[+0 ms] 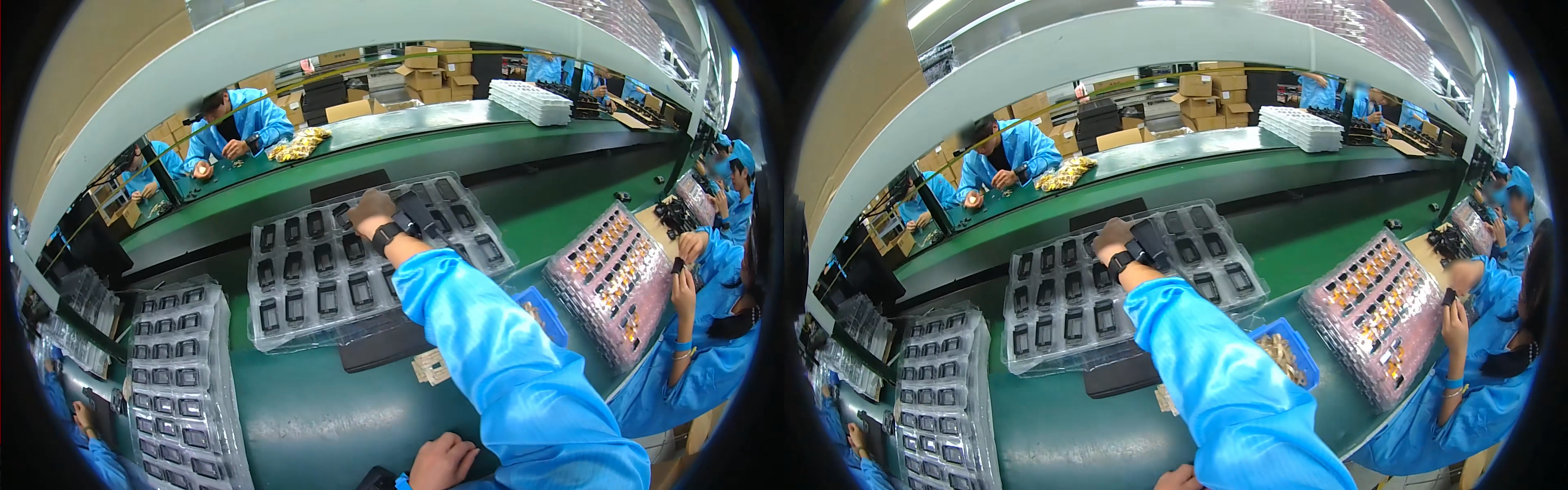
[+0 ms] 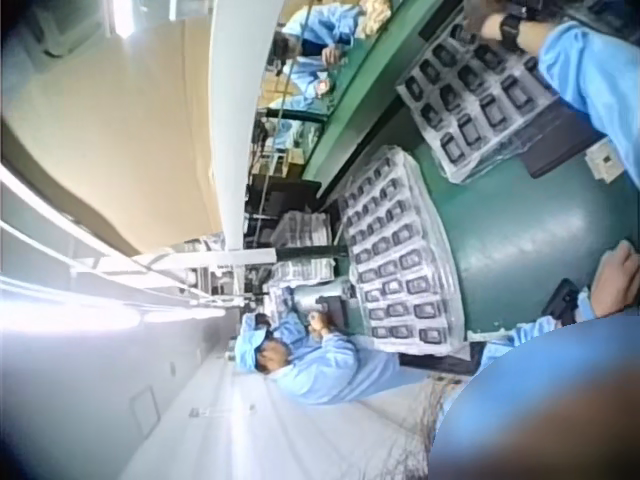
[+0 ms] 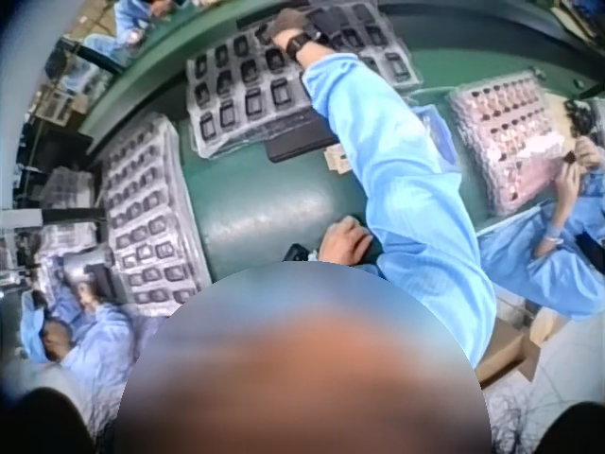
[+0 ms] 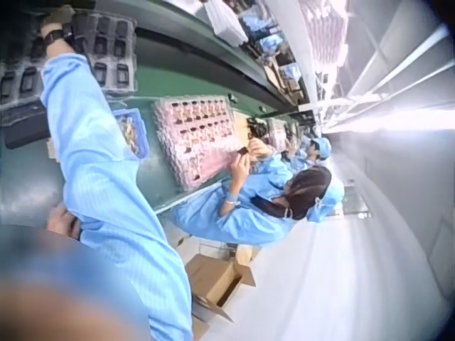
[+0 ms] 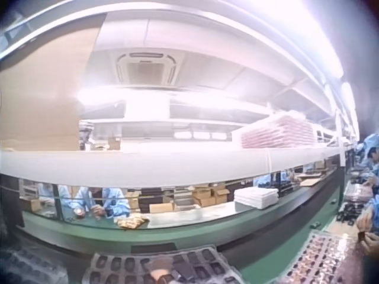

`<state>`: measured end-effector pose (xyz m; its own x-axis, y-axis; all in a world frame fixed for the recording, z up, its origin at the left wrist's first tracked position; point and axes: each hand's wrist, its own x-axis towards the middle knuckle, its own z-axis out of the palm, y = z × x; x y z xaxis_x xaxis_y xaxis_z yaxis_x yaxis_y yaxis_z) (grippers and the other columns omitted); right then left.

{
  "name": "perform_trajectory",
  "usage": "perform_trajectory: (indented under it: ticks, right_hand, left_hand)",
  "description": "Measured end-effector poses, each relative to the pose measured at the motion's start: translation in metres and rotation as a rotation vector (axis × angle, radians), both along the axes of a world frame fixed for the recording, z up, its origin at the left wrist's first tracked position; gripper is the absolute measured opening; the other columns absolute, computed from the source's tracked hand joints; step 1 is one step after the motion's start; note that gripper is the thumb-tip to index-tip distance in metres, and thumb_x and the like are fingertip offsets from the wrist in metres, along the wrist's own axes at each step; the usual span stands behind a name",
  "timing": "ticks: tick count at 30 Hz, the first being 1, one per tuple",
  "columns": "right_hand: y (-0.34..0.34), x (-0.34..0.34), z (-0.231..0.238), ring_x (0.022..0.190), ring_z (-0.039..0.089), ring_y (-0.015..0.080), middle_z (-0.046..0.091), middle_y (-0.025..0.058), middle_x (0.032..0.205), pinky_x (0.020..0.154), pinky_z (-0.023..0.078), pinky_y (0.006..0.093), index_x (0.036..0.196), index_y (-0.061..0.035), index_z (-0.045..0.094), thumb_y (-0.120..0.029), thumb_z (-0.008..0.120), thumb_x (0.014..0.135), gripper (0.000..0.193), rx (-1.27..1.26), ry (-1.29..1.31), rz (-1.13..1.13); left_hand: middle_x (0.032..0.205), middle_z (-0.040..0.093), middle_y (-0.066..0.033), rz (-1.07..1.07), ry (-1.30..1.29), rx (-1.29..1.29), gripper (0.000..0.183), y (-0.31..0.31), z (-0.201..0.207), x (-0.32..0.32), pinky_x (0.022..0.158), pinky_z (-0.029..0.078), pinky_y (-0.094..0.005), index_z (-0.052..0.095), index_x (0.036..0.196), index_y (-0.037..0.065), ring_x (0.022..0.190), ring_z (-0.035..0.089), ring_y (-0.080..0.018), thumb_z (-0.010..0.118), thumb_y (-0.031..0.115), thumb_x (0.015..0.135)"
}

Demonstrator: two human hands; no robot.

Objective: Assembling small electronic components into plastic housings on a production line.

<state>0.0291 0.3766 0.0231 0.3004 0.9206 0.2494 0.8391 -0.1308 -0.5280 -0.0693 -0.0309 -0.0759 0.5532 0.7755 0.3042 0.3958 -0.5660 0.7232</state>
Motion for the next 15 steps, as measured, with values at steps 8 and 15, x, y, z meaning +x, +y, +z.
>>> perform_trajectory:
  ticks: [8,15]
  right_hand:
    - [0.056,-0.030,-0.025,0.098,0.069,0.0302,0.071,0.0091,0.101,0.076,0.057,0.0403,0.098,-0.0042,0.070,-0.033,0.072,0.078,0.036,-0.204,-0.209,0.086]
    - [0.126,0.029,-0.089,0.107,0.062,0.0296,0.065,0.0110,0.112,0.085,0.051,0.0445,0.114,-0.0048,0.063,-0.031,0.062,0.085,0.039,-0.062,-0.478,-0.101]
  left_hand:
    - [0.091,0.059,-0.0139,0.071,-0.392,-0.468,0.022,0.005,-0.010,-0.004,0.067,0.045,-0.0438,0.068,0.101,0.005,0.080,0.058,-0.0356,0.066,0.016,0.082]
    - [0.083,0.056,-0.0133,0.022,-0.262,-0.302,0.014,0.001,-0.024,-0.005,0.063,0.044,-0.0444,0.067,0.087,0.004,0.073,0.056,-0.0336,0.068,0.017,0.081]
